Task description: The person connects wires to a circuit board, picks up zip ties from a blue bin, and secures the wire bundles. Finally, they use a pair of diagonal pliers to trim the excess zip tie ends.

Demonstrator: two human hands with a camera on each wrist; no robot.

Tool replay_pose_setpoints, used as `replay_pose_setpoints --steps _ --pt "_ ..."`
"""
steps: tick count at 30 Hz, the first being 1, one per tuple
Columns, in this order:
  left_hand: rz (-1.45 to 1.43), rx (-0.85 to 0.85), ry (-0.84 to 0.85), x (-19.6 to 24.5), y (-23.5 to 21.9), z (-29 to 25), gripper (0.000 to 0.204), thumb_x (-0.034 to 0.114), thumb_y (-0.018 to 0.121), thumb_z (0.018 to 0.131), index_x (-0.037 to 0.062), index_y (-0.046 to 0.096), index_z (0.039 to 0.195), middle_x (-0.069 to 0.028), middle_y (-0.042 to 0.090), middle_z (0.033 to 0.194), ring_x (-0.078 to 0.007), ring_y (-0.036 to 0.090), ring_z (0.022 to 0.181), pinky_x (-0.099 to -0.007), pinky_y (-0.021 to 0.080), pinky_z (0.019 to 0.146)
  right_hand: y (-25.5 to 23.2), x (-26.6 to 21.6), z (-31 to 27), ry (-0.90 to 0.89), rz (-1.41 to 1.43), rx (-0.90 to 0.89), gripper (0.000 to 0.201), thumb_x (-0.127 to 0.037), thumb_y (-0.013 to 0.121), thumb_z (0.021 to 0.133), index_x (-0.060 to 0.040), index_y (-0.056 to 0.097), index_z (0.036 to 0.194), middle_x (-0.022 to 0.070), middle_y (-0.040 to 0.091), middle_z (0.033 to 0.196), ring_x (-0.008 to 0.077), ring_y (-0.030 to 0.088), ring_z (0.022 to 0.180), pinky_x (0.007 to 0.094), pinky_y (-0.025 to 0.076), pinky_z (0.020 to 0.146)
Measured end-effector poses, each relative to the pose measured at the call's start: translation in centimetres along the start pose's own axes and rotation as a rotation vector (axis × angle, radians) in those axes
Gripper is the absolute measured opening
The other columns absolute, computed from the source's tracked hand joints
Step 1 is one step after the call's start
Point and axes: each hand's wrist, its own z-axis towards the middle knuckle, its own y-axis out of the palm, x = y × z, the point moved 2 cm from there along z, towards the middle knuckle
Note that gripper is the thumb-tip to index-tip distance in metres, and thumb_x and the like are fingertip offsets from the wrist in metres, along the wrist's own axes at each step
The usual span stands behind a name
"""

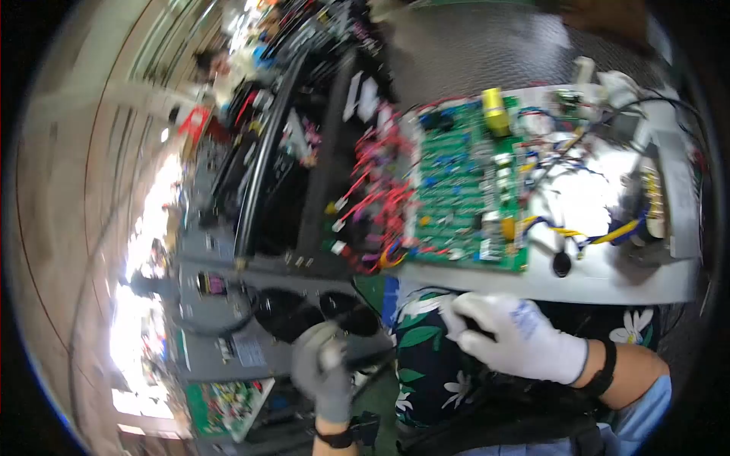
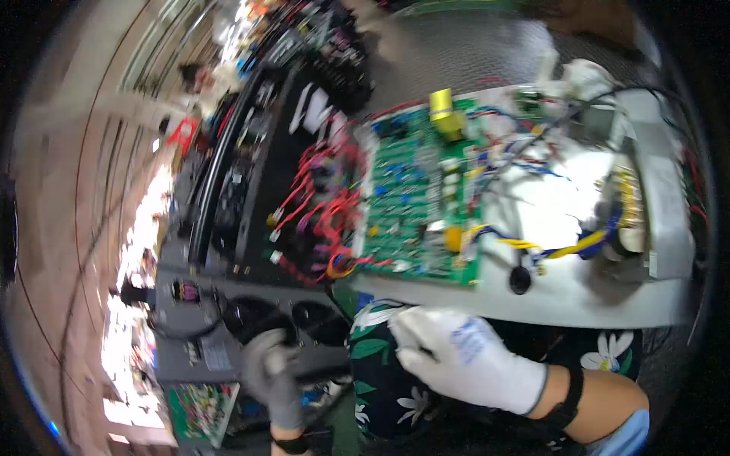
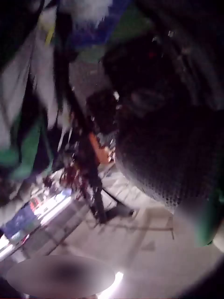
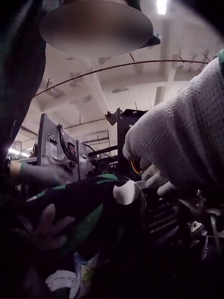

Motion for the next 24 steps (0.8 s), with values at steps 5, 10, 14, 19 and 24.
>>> replay_pose_setpoints --steps 5,10,14,19,24 --pt "0.303 -0.947 -0.327 -12.9 7.1 -14.1 0.031 0.033 0.052 0.087 0.0112 0.06 0.107 -0.0157 0.063 0.101 -0.0346 0.06 0.097 -0.048 0.049 0.076 2.0 -1.4 1.3 0.031 -0.317 0.103 0.02 -0.006 0.054 0.071 0.002 0.051 0.089 0.016 0.052 0.075 0.033 0.054 0.07 0.0363 0.044 0.065" --pt "-0.07 -0.883 -0.365 -19.3 15.4 -22.4 0.028 0.029 0.054 0.085 0.0112 0.061 0.105 -0.016 0.063 0.099 -0.0354 0.061 0.092 -0.0473 0.049 0.079 3.8 0.7 -1.1 0.048 -0.59 0.308 0.033 0.003 0.053 0.069 0.0035 0.058 0.102 0.0164 0.065 0.099 0.0298 0.062 0.089 0.0352 0.048 0.083" --pt "-0.322 -0.58 -0.391 -21.3 20.7 -19.0 0.025 0.023 0.055 0.083 0.0085 0.065 0.101 -0.016 0.065 0.097 -0.0348 0.062 0.092 -0.042 0.049 0.081 3.3 -1.9 -2.2 -0.094 -0.874 0.457 0.047 0.005 0.05 0.067 0.0061 0.052 0.114 0.022 0.055 0.116 0.035 0.052 0.109 0.0436 0.038 0.097" --pt "-0.558 -0.443 -0.581 -25.1 31.3 -16.4 0.026 0.007 0.055 0.08 0.002 0.064 0.103 -0.0143 0.067 0.093 -0.024 0.064 0.084 -0.0339 0.049 0.077 0.9 0.1 -1.5 -0.071 -1.047 0.419 0.048 0.007 0.055 0.066 0.0014 0.053 0.113 0.0198 0.056 0.11 0.0357 0.053 0.103 0.043 0.041 0.091" --pt "-0.48 -0.381 -0.742 -24.5 32.5 -11.8 0.023 0.007 0.054 0.08 0.004 0.066 0.1 -0.0125 0.067 0.091 -0.0246 0.064 0.081 -0.0337 0.05 0.074 1.2 0.3 -0.6 -0.159 -1.149 0.426 0.048 0.002 0.058 0.063 -0.0004 0.054 0.111 0.0182 0.056 0.106 0.0346 0.054 0.097 0.0448 0.042 0.089"
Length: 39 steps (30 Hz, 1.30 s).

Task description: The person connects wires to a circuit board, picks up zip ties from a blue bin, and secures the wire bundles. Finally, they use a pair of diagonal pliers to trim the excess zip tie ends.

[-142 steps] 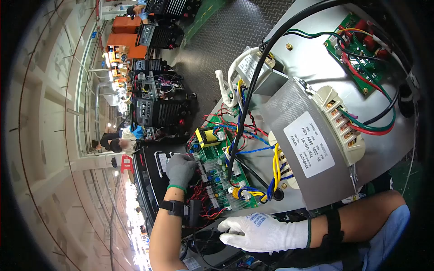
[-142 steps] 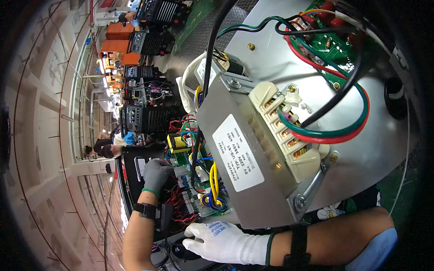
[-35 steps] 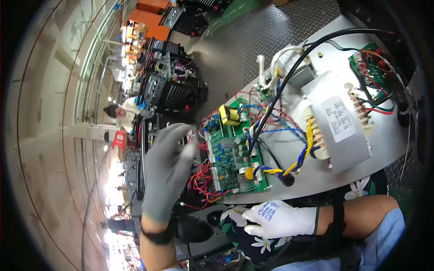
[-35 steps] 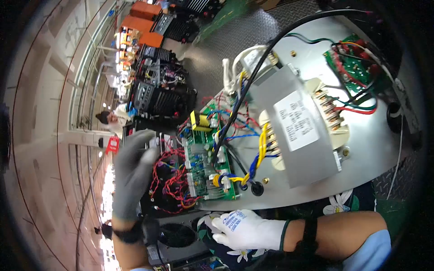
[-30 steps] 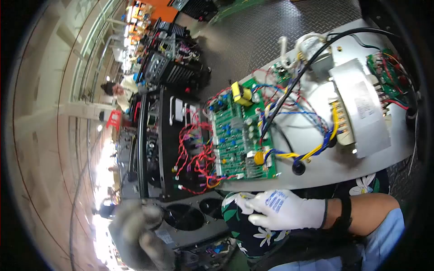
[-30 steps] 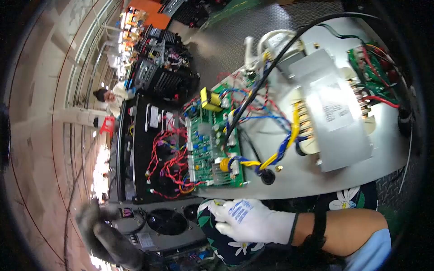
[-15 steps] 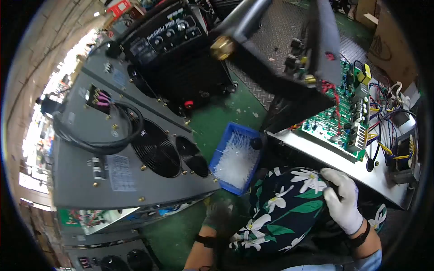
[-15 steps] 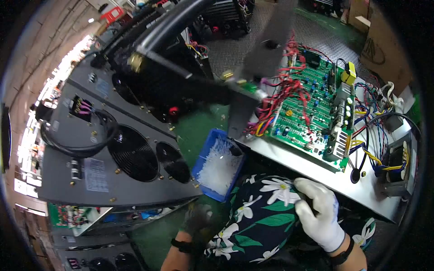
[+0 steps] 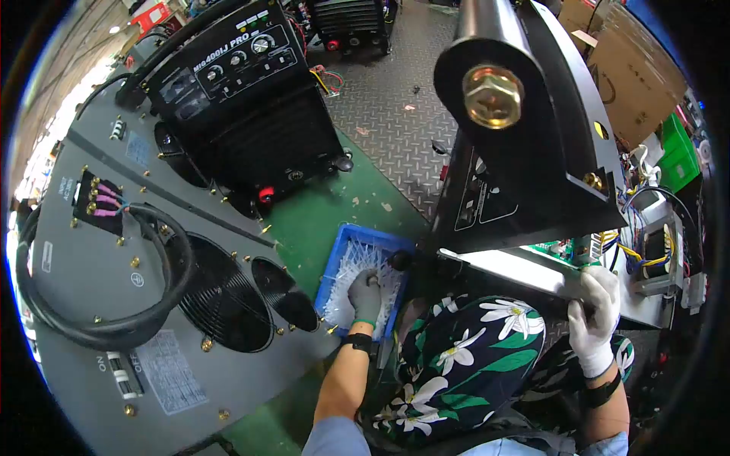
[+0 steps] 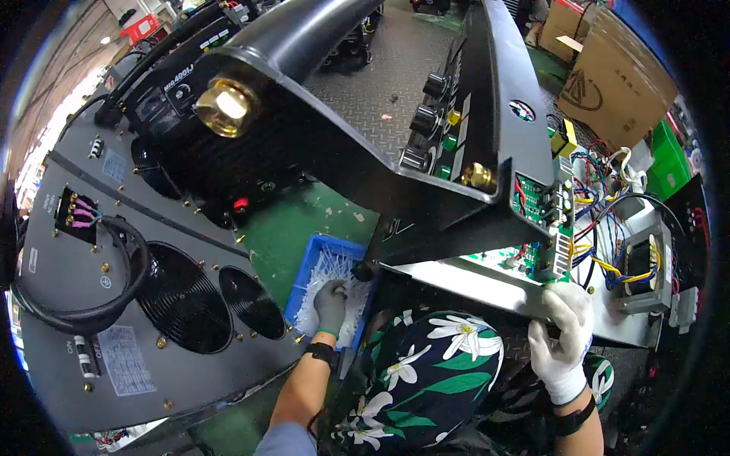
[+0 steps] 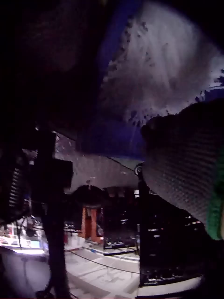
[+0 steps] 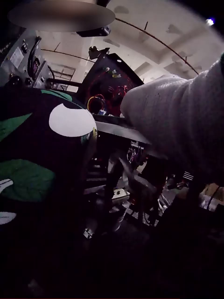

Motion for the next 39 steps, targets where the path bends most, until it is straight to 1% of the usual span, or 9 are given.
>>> replay_pose_setpoints --steps 2,7,9,14,16,29,32,36,39 --pt "-0.198 0.204 0.001 -2.2 0.8 1.0 0.02 0.01 0.054 0.083 0.0048 0.067 0.098 -0.0136 0.067 0.093 -0.0263 0.065 0.079 -0.0355 0.049 0.075 0.0 0.0 -0.1 -0.003 0.001 -0.014 0.049 0.001 0.059 0.062 -0.0003 0.054 0.111 0.0181 0.056 0.106 0.0345 0.054 0.097 0.0449 0.041 0.089" --pt "-0.428 0.172 -0.205 -2.0 -2.8 -4.1 0.025 0.018 0.057 0.086 0.0031 0.063 0.105 -0.0169 0.065 0.093 -0.0284 0.063 0.082 -0.038 0.049 0.074 0.0 0.4 -0.2 -0.011 0.008 -0.037 0.052 -0.001 0.06 0.06 0.0002 0.053 0.112 0.0193 0.055 0.108 0.0351 0.053 0.098 0.0462 0.041 0.089" --pt "0.111 0.075 -0.018 -6.1 -1.8 -6.8 0.033 0.024 0.058 0.087 0.0038 0.059 0.113 -0.0184 0.065 0.097 -0.0321 0.062 0.085 -0.0398 0.049 0.076 0.0 0.6 -0.4 -0.019 0.019 -0.032 0.053 -0.001 0.06 0.06 0.0003 0.053 0.112 0.0194 0.055 0.109 0.036 0.053 0.099 0.0469 0.041 0.09" --pt "0.428 -0.108 -0.032 -4.8 1.1 -10.6 0.052 0.045 0.063 0.08 0.0051 0.054 0.113 -0.0228 0.061 0.105 -0.0396 0.059 0.097 -0.0459 0.047 0.082 0.4 0.3 -0.4 -0.039 -0.029 -0.009 0.05 -0.002 0.06 0.06 0.0002 0.054 0.11 0.0191 0.055 0.109 0.0372 0.053 0.1 0.0492 0.04 0.092" --pt "0.474 -0.467 -0.076 0.0 1.1 -8.8 0.058 0.053 0.06 0.079 0.0046 0.055 0.11 -0.0231 0.061 0.105 -0.0403 0.058 0.101 -0.0469 0.047 0.083 0.4 0.3 -0.6 -0.033 -0.041 -0.011 0.046 -0.002 0.06 0.062 0.0001 0.055 0.108 0.0185 0.055 0.109 0.037 0.053 0.101 0.0494 0.039 0.092" --pt "0.538 -0.529 0.057 -1.1 1.9 -7.8 0.054 0.048 0.048 0.087 0.0023 0.053 0.115 -0.0249 0.062 0.1 -0.0426 0.06 0.093 -0.0496 0.047 0.08 0.4 -0.5 0.5 -0.129 -0.08 0.0 0.037 -0.005 0.061 0.061 -0.0031 0.057 0.099 0.0132 0.057 0.102 0.0339 0.052 0.1 0.0465 0.039 0.091" --pt "0.441 -0.433 -0.106 3.7 1.4 -7.1 0.048 0.044 0.044 0.091 0.0092 0.047 0.123 -0.0261 0.061 0.103 -0.0442 0.059 0.092 -0.0526 0.047 0.078 0.5 -0.5 0.5 -0.116 -0.083 0.001 0.035 -0.004 0.061 0.062 -0.0038 0.058 0.097 0.0126 0.057 0.103 0.0342 0.052 0.1 0.046 0.038 0.091" --pt "0.404 -0.33 -0.113 0.1 -0.7 -9.4 0.041 0.034 0.05 0.088 0.0065 0.054 0.118 -0.0225 0.062 0.101 -0.0408 0.059 0.095 -0.0492 0.046 0.081 0.4 -0.6 0.5 -0.087 -0.064 -0.01 0.034 -0.006 0.061 0.062 -0.0045 0.058 0.096 0.012 0.057 0.103 0.0343 0.051 0.101 0.0467 0.037 0.093" --pt "0.339 -0.196 0.113 -2.2 -2.2 -9.8 0.035 0.024 0.051 0.087 0.0069 0.055 0.117 -0.0205 0.061 0.107 -0.0394 0.057 0.099 -0.0472 0.046 0.084 0.5 -0.4 0.3 -0.081 -0.069 -0.012 0.034 -0.007 0.061 0.061 -0.0048 0.058 0.095 0.0116 0.058 0.103 0.0342 0.051 0.102 0.0479 0.037 0.093"
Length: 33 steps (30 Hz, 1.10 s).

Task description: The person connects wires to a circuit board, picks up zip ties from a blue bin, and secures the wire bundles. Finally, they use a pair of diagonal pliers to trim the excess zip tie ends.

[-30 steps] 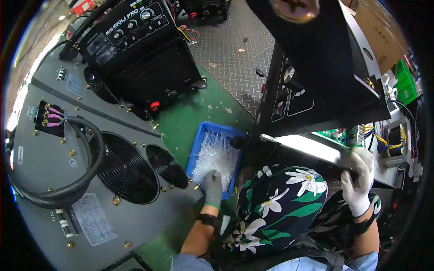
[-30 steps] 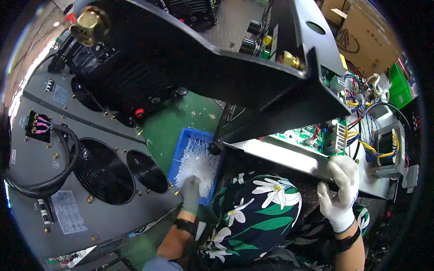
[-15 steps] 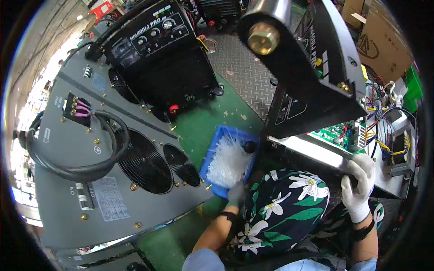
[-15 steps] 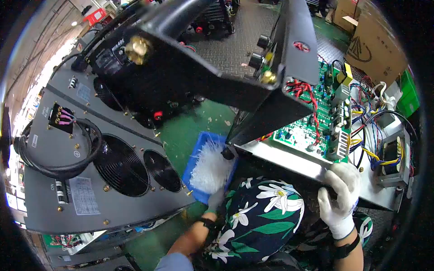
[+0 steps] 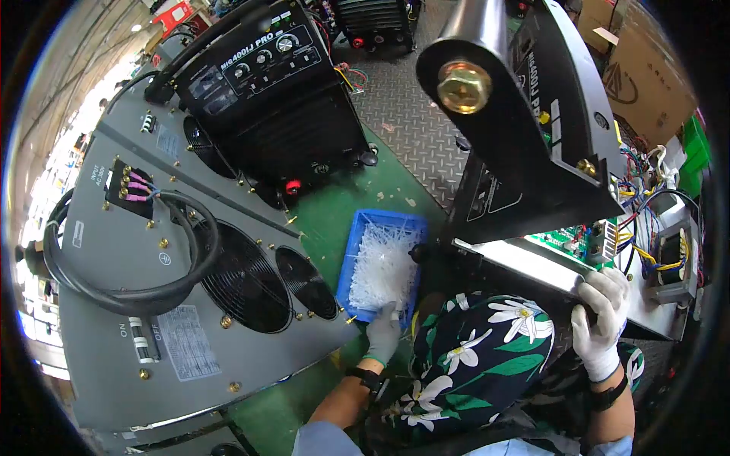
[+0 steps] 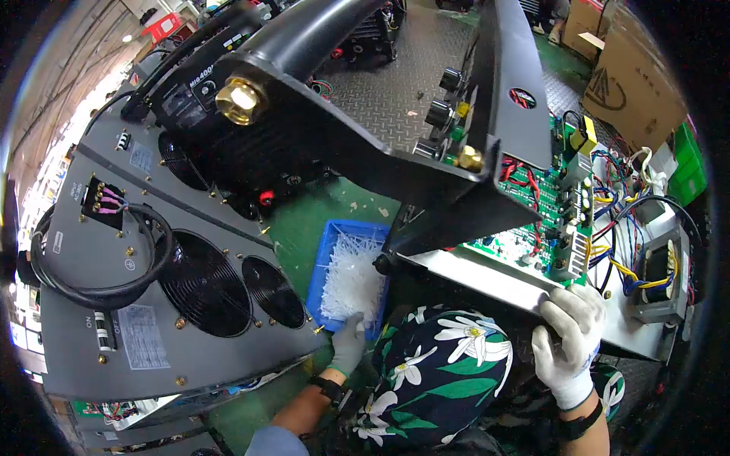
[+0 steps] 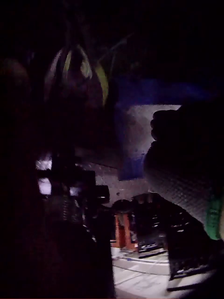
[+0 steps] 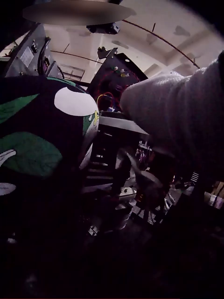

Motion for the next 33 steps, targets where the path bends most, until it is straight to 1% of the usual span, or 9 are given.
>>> replay_pose_setpoints --steps 8,12,13,15,18,26,29,32,33 --pt "-0.087 0.601 -0.179 2.1 -1.1 12.5 0.033 0.02 0.055 0.086 0.0016 0.057 0.113 -0.0227 0.06 0.108 -0.0377 0.057 0.102 -0.044 0.046 0.087 -0.2 0.0 -0.1 -0.023 -0.052 -0.019 0.03 -0.008 0.06 0.062 -0.0055 0.058 0.092 0.0108 0.058 0.098 0.0339 0.05 0.098 0.049 0.036 0.091" --pt "0.121 0.519 -0.453 1.2 -1.9 17.3 0.036 0.031 0.056 0.086 0.0035 0.06 0.109 -0.025 0.06 0.108 -0.0418 0.057 0.099 -0.0484 0.047 0.082 -0.8 -0.5 -0.2 0.013 -0.01 -0.013 0.029 -0.01 0.062 0.059 -0.0087 0.059 0.087 0.0079 0.058 0.093 0.0308 0.051 0.095 0.0484 0.037 0.089" --pt "0.697 -0.047 -0.239 0.0 -1.0 19.1 0.044 0.038 0.045 0.091 -0.0006 0.064 0.1 -0.0222 0.063 0.106 -0.0345 0.057 0.103 -0.0401 0.047 0.084 -1.0 -0.4 -0.3 0.011 -0.007 -0.012 0.028 -0.01 0.063 0.058 -0.0091 0.06 0.087 0.0072 0.058 0.093 0.0303 0.051 0.094 0.0482 0.037 0.089" --pt "0.055 0.077 -0.725 0.9 -1.7 19.7 0.054 0.047 0.048 0.088 -0.0021 0.063 0.103 -0.0219 0.061 0.111 -0.0365 0.053 0.111 -0.0486 0.043 0.091 -0.2 0.0 0.2 0.015 -0.012 -0.01 0.029 -0.011 0.065 0.057 -0.0102 0.061 0.085 0.0057 0.058 0.092 0.0288 0.052 0.092 0.0479 0.037 0.088" --pt "0.114 0.327 -0.816 -1.7 1.3 21.0 0.067 0.054 0.057 0.08 -0.004 0.056 0.115 -0.0241 0.054 0.122 -0.0375 0.049 0.116 -0.0517 0.042 0.091 -0.1 -0.1 0.3 0.0 -0.019 -0.009 0.028 -0.009 0.063 0.059 -0.0103 0.057 0.086 0.0062 0.057 0.091 0.0308 0.05 0.093 0.0485 0.038 0.087" --pt "0.199 0.43 -0.765 -1.0 1.8 18.9 0.054 0.036 0.059 0.076 0.0062 0.052 0.121 -0.0202 0.052 0.114 -0.0379 0.05 0.108 -0.0491 0.041 0.09 0.4 0.1 0.1 0.006 -0.056 -0.035 0.026 -0.013 0.063 0.062 -0.0111 0.057 0.087 0.0056 0.056 0.09 0.0311 0.049 0.095 0.0505 0.037 0.088" --pt "0.011 0.597 -0.541 -10.3 10.1 23.0 0.046 0.022 0.052 0.082 0.0026 0.05 0.123 -0.026 0.049 0.123 -0.0374 0.048 0.115 -0.0487 0.039 0.094 0.2 0.0 0.2 0.026 -0.078 -0.001 0.034 -0.012 0.067 0.053 -0.0147 0.058 0.086 0.0025 0.058 0.093 0.027 0.051 0.092 0.0479 0.038 0.088" --pt "-0.088 0.27 -0.466 -5.5 4.3 20.2 0.046 0.018 0.051 0.083 -0.0001 0.047 0.126 -0.0274 0.052 0.123 -0.0385 0.051 0.112 -0.0468 0.04 0.094 0.2 -0.2 0.4 0.023 -0.088 0.024 0.032 -0.012 0.067 0.054 -0.0143 0.058 0.084 0.0023 0.057 0.091 0.0264 0.052 0.091 0.0459 0.039 0.085" --pt "-0.25 0.449 -0.351 -0.1 0.1 17.5 0.047 0.015 0.05 0.083 -0.0002 0.046 0.127 -0.027 0.058 0.114 -0.0416 0.056 0.104 -0.0453 0.042 0.091 0.2 -0.2 0.6 0.007 -0.083 0.052 0.03 -0.012 0.067 0.055 -0.0139 0.059 0.084 0.0022 0.057 0.091 0.0259 0.052 0.09 0.0449 0.039 0.084"
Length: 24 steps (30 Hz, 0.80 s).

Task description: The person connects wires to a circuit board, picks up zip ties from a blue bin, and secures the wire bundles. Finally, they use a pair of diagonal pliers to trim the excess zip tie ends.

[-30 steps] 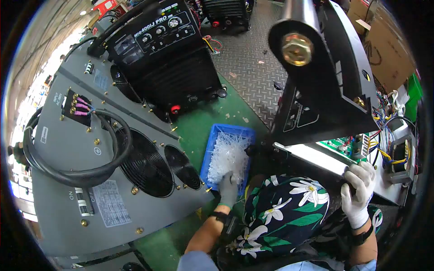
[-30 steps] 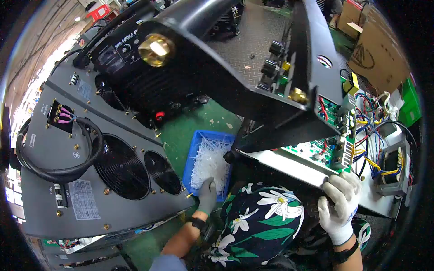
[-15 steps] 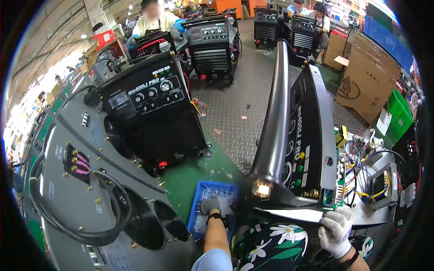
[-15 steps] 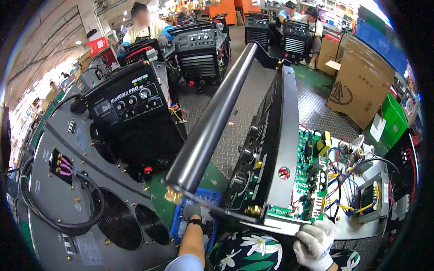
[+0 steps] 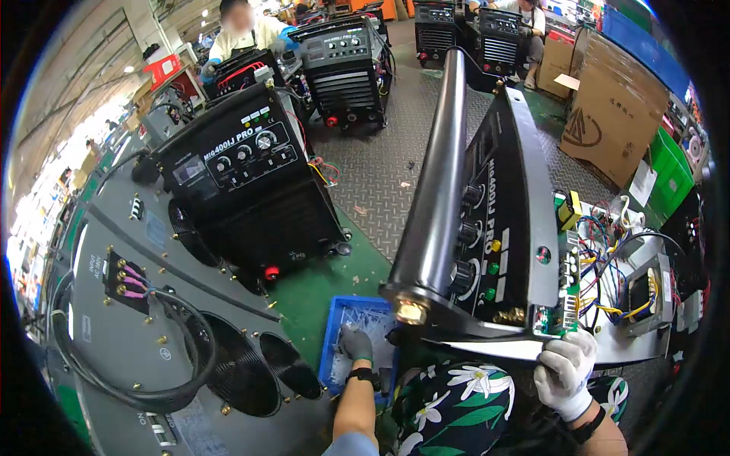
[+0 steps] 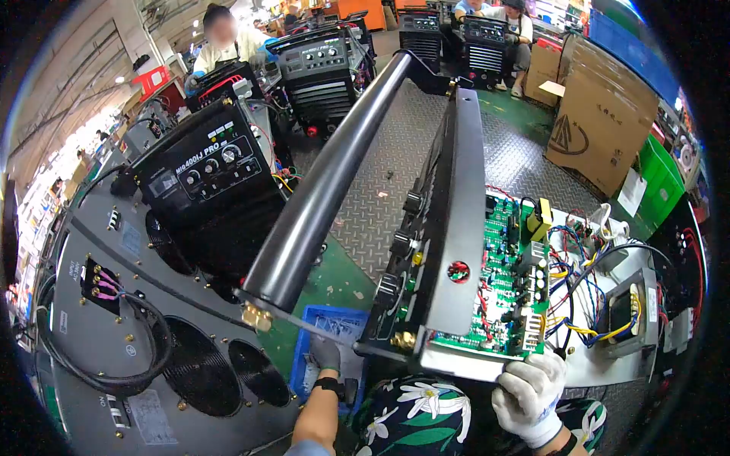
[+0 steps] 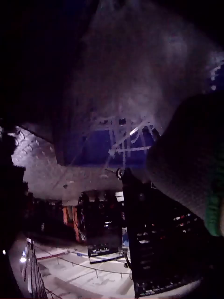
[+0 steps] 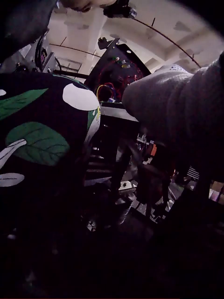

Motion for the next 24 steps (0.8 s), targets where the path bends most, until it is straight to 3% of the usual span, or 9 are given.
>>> replay_pose_setpoints --steps 3,6,10,13,18,22,24 --pt "0.038 0.14 0.067 0.5 -1.1 -0.6 0.04 0.014 0.049 0.083 -0.0013 0.051 0.121 -0.0271 0.061 0.105 -0.0432 0.058 0.097 -0.0467 0.044 0.087 -0.2 -0.1 0.0 0.01 0.023 0.008 0.029 -0.013 0.069 0.058 -0.0136 0.059 0.085 0.0022 0.057 0.091 0.0256 0.052 0.09 0.0443 0.039 0.084" --pt "-0.104 0.108 0.18 1.7 -3.2 -0.4 0.033 0.017 0.048 0.087 -0.004 0.055 0.111 -0.0285 0.061 0.099 -0.041 0.06 0.093 -0.0449 0.045 0.083 -0.2 0.1 -0.1 0.001 0.053 0.039 0.028 -0.012 0.07 0.058 -0.0128 0.06 0.084 0.0026 0.058 0.091 0.0267 0.054 0.091 0.045 0.041 0.083" --pt "-0.173 0.056 0.13 4.4 -6.1 -1.0 0.034 0.024 0.049 0.091 -0.0069 0.056 0.104 -0.028 0.062 0.096 -0.0387 0.06 0.087 -0.0425 0.045 0.08 -0.5 0.1 0.1 0.001 0.09 0.077 0.029 -0.01 0.071 0.058 -0.0119 0.061 0.086 0.0027 0.06 0.092 0.026 0.056 0.09 0.0429 0.042 0.083" --pt "-0.282 0.194 0.224 4.3 -6.6 -0.1 0.039 0.029 0.049 0.093 -0.0084 0.055 0.103 -0.0267 0.062 0.095 -0.0372 0.059 0.082 -0.0412 0.045 0.076 -0.6 0.0 -0.2 0.032 0.097 0.109 0.026 -0.011 0.071 0.059 -0.0126 0.062 0.084 0.0009 0.062 0.09 0.024 0.057 0.089 0.0414 0.041 0.085" --pt "-0.549 0.375 0.21 7.0 -9.5 -1.6 0.032 0.022 0.046 0.095 -0.0072 0.056 0.101 -0.0205 0.062 0.095 -0.0295 0.056 0.086 -0.0375 0.043 0.083 -0.8 0.1 -0.1 0.035 0.134 0.134 0.023 -0.012 0.07 0.06 -0.0117 0.062 0.082 0.0015 0.063 0.085 0.023 0.06 0.085 0.0405 0.042 0.081" --pt "-0.627 0.381 0.295 7.6 -10.5 -1.5 0.025 0.017 0.044 0.094 -0.0041 0.057 0.1 -0.0152 0.061 0.096 -0.0248 0.054 0.089 -0.0361 0.041 0.086 -1.0 0.2 -0.4 0.046 0.157 0.148 0.022 -0.013 0.071 0.061 -0.0113 0.062 0.081 0.0012 0.062 0.086 0.0222 0.06 0.086 0.0397 0.043 0.08" --pt "-0.544 0.299 0.331 8.8 -11.4 -2.1 0.021 0.014 0.043 0.093 -0.002 0.057 0.098 -0.0119 0.061 0.095 -0.0226 0.053 0.088 -0.0367 0.041 0.085 -0.9 0.3 -0.7 0.048 0.159 0.163 0.022 -0.014 0.072 0.062 -0.0115 0.062 0.081 0.0007 0.062 0.087 0.0215 0.06 0.087 0.0403 0.043 0.081"
